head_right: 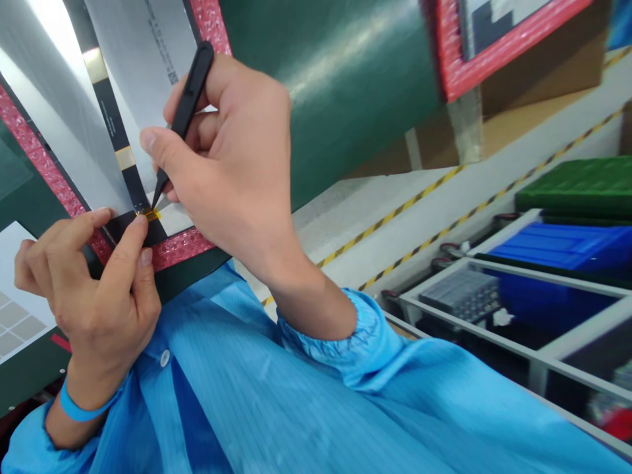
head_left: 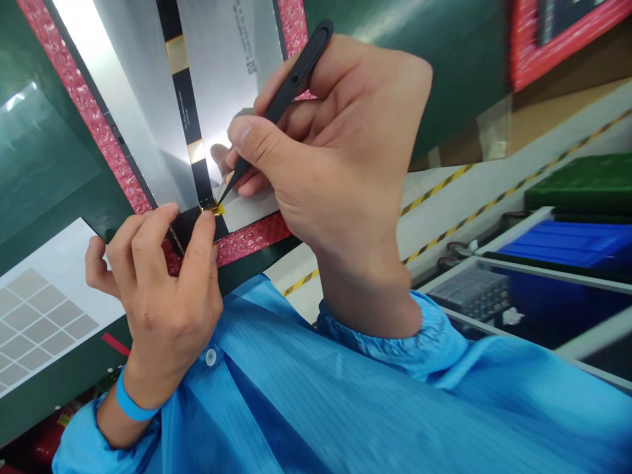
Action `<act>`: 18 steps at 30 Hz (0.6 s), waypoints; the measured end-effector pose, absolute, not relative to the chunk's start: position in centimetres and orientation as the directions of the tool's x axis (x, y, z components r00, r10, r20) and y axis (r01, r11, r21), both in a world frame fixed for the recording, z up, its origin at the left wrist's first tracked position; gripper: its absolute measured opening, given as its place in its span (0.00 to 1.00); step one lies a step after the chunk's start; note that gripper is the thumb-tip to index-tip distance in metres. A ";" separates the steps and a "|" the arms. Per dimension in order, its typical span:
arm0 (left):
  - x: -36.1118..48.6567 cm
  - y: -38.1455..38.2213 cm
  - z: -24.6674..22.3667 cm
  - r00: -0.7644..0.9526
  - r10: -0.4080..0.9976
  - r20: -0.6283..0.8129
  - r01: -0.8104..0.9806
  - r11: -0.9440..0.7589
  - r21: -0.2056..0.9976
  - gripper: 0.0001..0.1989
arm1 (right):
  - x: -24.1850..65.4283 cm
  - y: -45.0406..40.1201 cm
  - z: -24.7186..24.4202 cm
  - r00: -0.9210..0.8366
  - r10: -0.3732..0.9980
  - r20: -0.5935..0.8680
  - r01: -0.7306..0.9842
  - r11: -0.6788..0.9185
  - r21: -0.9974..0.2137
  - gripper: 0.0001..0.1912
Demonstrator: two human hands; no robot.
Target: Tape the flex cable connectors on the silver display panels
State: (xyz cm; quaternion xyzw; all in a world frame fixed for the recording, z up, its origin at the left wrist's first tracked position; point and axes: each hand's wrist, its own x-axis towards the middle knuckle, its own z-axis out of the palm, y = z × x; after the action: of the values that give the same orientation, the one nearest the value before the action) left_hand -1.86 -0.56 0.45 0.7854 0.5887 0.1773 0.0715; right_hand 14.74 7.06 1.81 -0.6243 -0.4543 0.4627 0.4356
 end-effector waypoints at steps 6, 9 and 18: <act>-2.0 -1.0 0.1 0.218 0.962 0.165 0.878 -0.267 0.397 0.21 | 14.6 6.9 1.8 0.164 0.971 -0.175 0.159 -0.201 -0.967 0.13; -2.1 -1.2 -0.2 0.199 0.965 0.168 0.865 -0.254 0.433 0.23 | 14.5 6.9 1.5 0.176 0.973 -0.149 0.131 -0.173 -0.976 0.12; -2.5 -1.1 0.1 0.240 0.962 0.129 0.876 -0.272 0.399 0.25 | 14.6 7.1 0.9 0.209 0.964 -0.164 0.176 -0.202 -0.964 0.17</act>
State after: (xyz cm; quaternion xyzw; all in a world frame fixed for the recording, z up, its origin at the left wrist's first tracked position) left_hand -2.50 -1.10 0.12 0.7779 0.5906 0.1761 0.1228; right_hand 14.55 7.13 0.90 -0.6369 -0.4475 0.4418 0.4460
